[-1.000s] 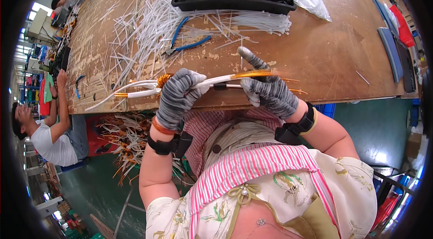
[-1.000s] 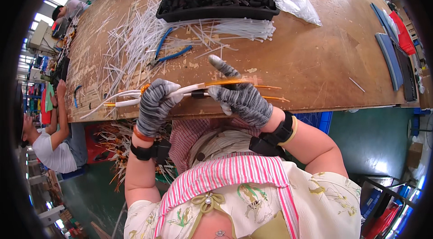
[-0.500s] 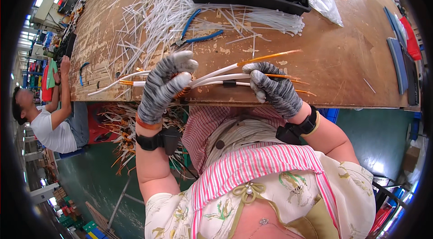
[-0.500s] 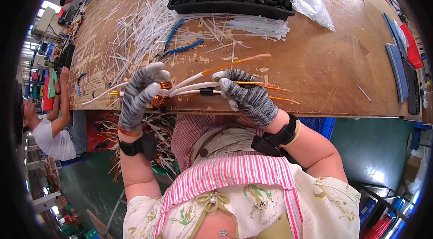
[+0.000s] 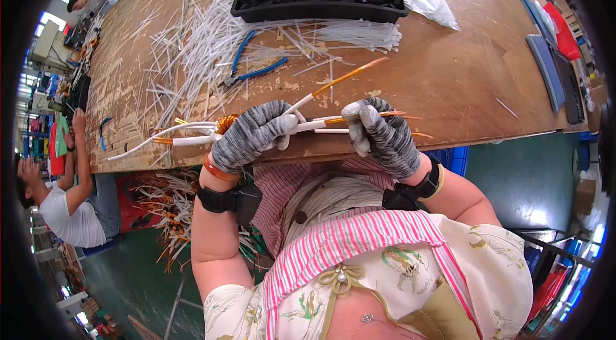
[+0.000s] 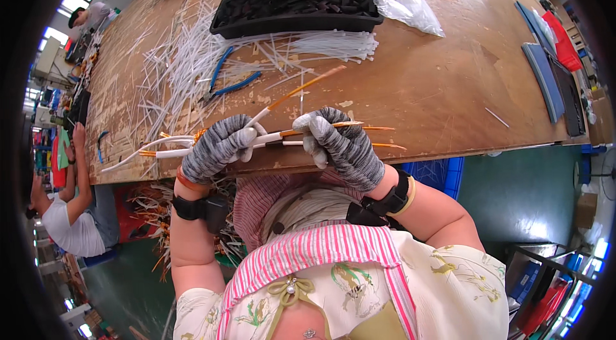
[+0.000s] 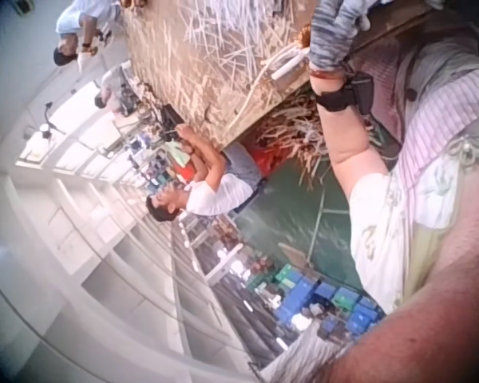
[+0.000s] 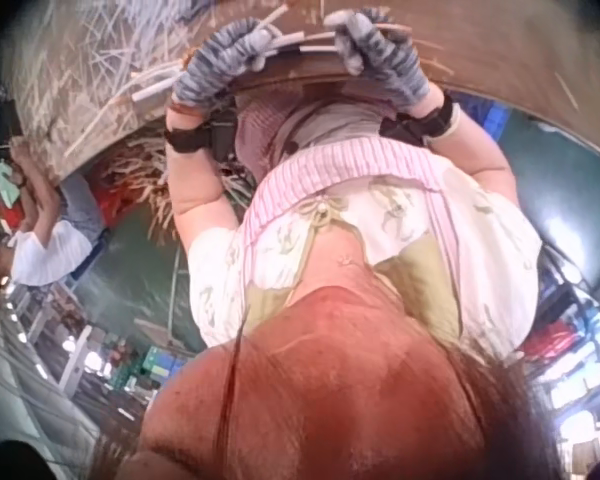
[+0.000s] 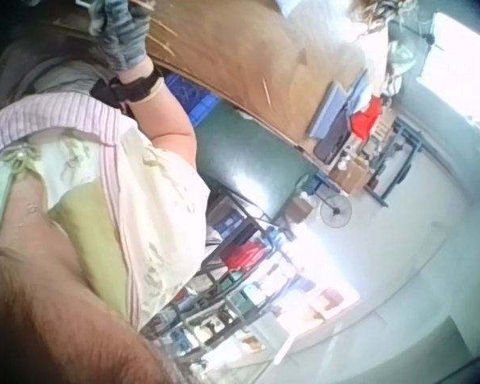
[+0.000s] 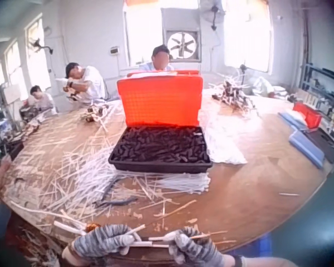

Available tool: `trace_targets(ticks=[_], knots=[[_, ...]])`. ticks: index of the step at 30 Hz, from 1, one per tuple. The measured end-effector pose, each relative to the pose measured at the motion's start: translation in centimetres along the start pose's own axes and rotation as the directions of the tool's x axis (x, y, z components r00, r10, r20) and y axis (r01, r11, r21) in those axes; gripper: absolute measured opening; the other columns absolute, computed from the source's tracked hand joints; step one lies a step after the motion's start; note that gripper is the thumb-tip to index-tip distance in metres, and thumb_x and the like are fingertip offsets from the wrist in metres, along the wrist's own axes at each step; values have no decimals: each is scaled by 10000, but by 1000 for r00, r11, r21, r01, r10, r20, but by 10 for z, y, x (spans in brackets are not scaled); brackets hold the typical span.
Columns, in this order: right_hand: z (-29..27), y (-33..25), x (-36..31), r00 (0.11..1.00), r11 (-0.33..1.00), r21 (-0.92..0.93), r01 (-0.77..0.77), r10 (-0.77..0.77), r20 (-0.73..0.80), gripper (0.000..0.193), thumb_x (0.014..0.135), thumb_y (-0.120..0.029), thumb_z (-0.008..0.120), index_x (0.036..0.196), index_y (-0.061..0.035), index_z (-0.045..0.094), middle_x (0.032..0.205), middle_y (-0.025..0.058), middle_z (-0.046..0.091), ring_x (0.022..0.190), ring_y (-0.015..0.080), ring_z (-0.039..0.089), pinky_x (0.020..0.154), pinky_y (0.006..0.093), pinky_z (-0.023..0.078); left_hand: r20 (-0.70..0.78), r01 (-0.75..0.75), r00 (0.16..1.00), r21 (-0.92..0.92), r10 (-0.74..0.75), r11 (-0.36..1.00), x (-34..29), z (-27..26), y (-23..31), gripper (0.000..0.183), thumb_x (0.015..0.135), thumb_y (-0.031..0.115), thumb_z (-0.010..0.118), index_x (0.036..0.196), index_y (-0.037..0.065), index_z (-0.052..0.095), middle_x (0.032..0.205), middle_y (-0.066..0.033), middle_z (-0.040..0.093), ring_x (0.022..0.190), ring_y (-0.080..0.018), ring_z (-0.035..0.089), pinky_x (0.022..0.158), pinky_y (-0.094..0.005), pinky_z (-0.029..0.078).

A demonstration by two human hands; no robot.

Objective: Securing multiple insulated wires to a toroidal inductor core using plastic cable ties and trimming the excess with side cutters.

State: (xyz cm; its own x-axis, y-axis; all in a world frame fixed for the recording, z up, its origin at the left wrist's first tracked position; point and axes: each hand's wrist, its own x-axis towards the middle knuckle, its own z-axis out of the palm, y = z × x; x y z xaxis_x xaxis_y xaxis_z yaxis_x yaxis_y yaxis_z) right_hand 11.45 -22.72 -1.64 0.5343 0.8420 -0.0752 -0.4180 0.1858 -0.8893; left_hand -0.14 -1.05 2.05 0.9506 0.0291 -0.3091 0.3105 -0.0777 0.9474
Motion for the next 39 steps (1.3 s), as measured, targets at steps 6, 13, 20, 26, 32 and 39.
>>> trace_targets(ticks=[6, 13, 20, 26, 32, 39], knots=[[-7, -9, -9, 986, 989, 97, 115, -101, -134, 327, 941, -372, 448, 885, -71, 564, 618, -3, 508, 484, 76, 455, 444, 209, 379, -15, 32, 999, -67, -33, 997, -3, -3, -2, 306, 895, 305, 536, 1008, 28, 601, 624, 30, 525, 521, -17, 402, 484, -166, 303], [-67, -34, 12, 947, 858, 476, 195, -38, -319, 258, 930, -352, 480, 931, -105, 555, 712, -6, 521, 509, 74, 461, 439, 217, 390, -114, -20, 993, -83, 11, 996, -1, -9, -9, 321, 885, 313, 551, 1048, 40, 600, 637, 20, 546, 515, -18, 414, 477, -159, 313], [-15, -21, 29, 994, 984, 148, -102, 94, 56, 362, 930, -297, 496, 1197, -54, 524, 724, -33, 528, 520, 28, 452, 446, 159, 366, -49, 48, 998, -30, -49, 998, -2, 8, 4, 294, 903, 271, 532, 1089, 54, 603, 666, 33, 557, 529, -8, 414, 484, -153, 315], [-23, -16, 38, 999, 997, 69, -24, 27, -37, 326, 936, -347, 472, 1024, -63, 605, 665, -34, 527, 488, 22, 442, 448, 163, 368, -48, 61, 997, 52, -58, 997, 0, 15, 3, 352, 890, 309, 536, 1132, 60, 596, 647, 37, 547, 527, -17, 405, 483, -164, 303], [-75, -29, 42, 948, 897, 374, 236, -129, -291, 246, 942, -307, 456, 885, -88, 553, 708, -7, 519, 517, 75, 455, 459, 202, 384, -82, 22, 996, 40, -19, 999, -4, 16, 2, 359, 881, 329, 546, 1114, 63, 606, 616, 31, 549, 503, -16, 400, 467, -166, 294], [-85, -21, 33, 988, 863, 502, 59, 23, -154, 220, 876, -85, 457, 1077, -46, 537, 956, 95, 582, 622, 113, 502, 486, 210, 420, -102, 79, 992, 42, -75, 996, -5, 14, 4, 311, 896, 275, 539, 1120, 72, 612, 646, 36, 556, 535, -10, 420, 490, -161, 313]])
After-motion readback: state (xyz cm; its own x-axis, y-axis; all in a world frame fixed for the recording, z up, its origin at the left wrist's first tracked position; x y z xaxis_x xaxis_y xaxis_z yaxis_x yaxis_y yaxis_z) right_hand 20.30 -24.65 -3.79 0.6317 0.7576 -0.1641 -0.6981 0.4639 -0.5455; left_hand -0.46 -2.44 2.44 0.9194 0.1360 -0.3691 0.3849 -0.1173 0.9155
